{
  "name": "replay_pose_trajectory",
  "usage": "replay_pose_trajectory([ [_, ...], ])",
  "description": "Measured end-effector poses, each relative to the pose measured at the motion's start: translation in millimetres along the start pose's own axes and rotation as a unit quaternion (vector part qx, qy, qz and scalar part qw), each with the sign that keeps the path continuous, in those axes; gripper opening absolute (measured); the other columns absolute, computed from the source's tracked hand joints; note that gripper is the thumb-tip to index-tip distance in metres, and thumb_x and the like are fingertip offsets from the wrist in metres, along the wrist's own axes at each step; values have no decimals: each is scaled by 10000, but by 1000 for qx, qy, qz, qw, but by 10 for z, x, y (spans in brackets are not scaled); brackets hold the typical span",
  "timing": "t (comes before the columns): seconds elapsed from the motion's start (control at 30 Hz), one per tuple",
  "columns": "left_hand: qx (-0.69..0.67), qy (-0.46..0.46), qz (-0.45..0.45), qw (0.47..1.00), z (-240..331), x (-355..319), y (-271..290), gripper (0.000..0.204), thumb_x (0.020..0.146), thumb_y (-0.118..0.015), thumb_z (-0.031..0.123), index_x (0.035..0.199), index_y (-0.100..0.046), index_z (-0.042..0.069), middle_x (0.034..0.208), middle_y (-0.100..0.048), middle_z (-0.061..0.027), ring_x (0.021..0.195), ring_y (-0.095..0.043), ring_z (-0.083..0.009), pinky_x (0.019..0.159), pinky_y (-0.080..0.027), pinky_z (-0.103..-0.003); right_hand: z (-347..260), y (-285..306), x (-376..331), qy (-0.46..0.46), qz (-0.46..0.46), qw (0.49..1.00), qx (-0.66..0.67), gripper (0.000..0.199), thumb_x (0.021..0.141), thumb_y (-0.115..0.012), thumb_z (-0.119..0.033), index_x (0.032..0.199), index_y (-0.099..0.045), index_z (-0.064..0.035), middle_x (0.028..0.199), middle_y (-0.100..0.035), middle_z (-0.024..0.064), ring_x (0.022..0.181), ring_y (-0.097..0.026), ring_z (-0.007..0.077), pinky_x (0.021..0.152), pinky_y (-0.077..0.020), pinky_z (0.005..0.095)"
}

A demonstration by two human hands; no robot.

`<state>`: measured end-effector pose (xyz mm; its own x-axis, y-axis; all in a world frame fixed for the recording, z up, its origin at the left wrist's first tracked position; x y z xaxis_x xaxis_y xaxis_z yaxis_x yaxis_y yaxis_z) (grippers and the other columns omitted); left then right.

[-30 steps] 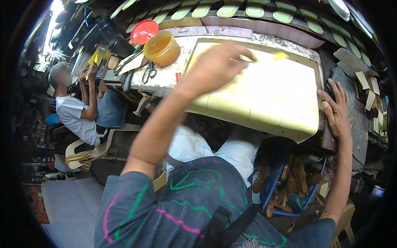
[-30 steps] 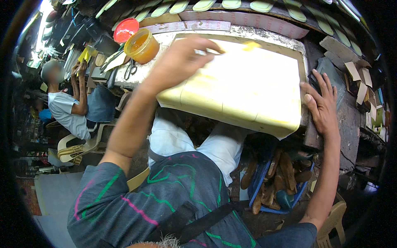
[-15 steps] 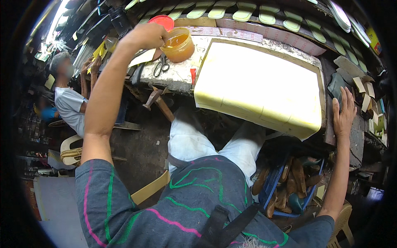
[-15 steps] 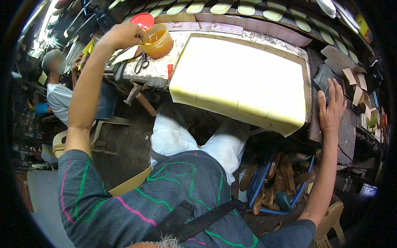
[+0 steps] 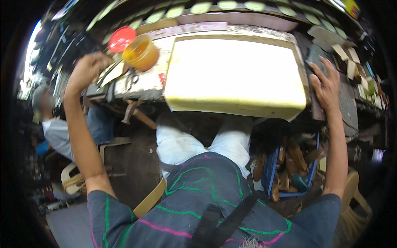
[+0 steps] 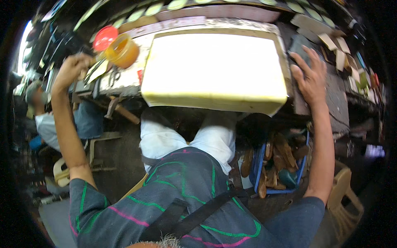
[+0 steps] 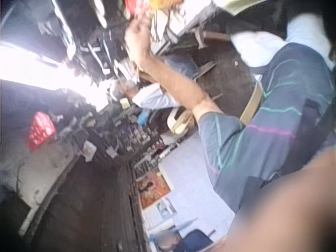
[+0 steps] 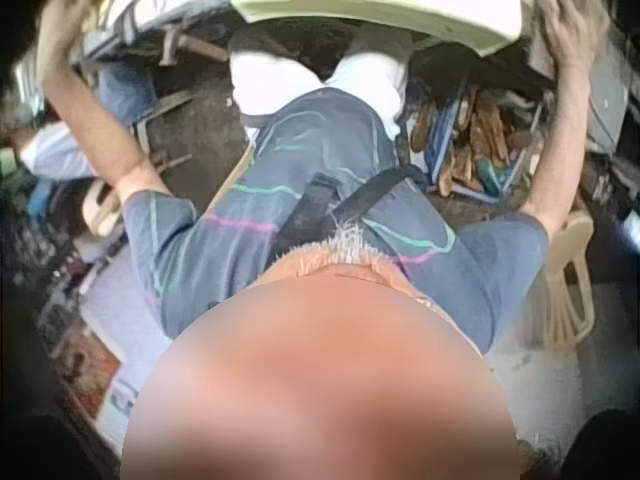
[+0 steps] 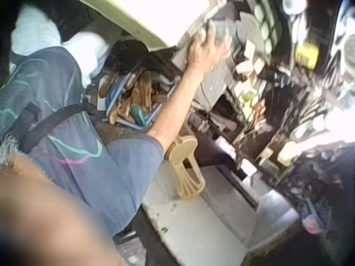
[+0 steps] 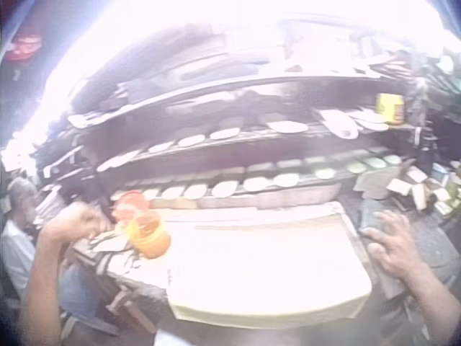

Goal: The person places a white rectangular shoe part on the workbench, then uses a yellow brush to apply yellow glue from a small container onto the surface. They repeatedly dip the brush and spread the glue across the part, flipping it over to coat the other side as well.

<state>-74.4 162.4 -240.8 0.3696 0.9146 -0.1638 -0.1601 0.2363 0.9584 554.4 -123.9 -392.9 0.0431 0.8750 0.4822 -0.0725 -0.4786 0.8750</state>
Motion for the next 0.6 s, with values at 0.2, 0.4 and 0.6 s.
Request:
replay_pose_trajectory([
  [0.2, -219, -221, 17, 950, 1728, -251, -747, 250, 1015, -705, 174, 1203, -791, 34, 969, -743, -34, 860, -680, -167, 774, -554, -351, -122, -123, 60, 2, -91, 996, 8, 535, 1118, -379, -630, 1403, -742, -358, 1721, -413, 22, 1638, -276, 326, 1326, -122, 648],
  [0.4, -12, -256, 177, 950, 3008, 293, -1897, 224, 1016, -629, 159, 1167, -790, 120, 1064, -712, -122, 1005, -724, -355, 886, -584, -472, -144, -209, 81, -10, -166, 984, 62, 544, 1134, -336, -608, 1409, -741, -370, 1755, -367, 23, 1658, -213, 319, 1345, -58, 609],
  [0.6, 74, -227, 195, 951, 2924, 397, -2132, 274, 969, -624, 118, 1192, -782, 143, 1022, -688, -110, 964, -711, -339, 854, -589, -479, -120, -233, 84, -5, -167, 983, 74, 552, 1138, -320, -601, 1407, -744, -373, 1749, -376, 35, 1657, -213, 334, 1337, -61, 628],
])
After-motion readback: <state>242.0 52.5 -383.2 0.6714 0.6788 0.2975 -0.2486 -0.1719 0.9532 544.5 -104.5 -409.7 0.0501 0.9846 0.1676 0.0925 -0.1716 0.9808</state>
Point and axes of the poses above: each hand's wrist, its own x-axis towards the middle knuckle, its own y-axis out of the back of the hand, z = x × y, the point moved 9 cm from there along x, towards the middle knuckle
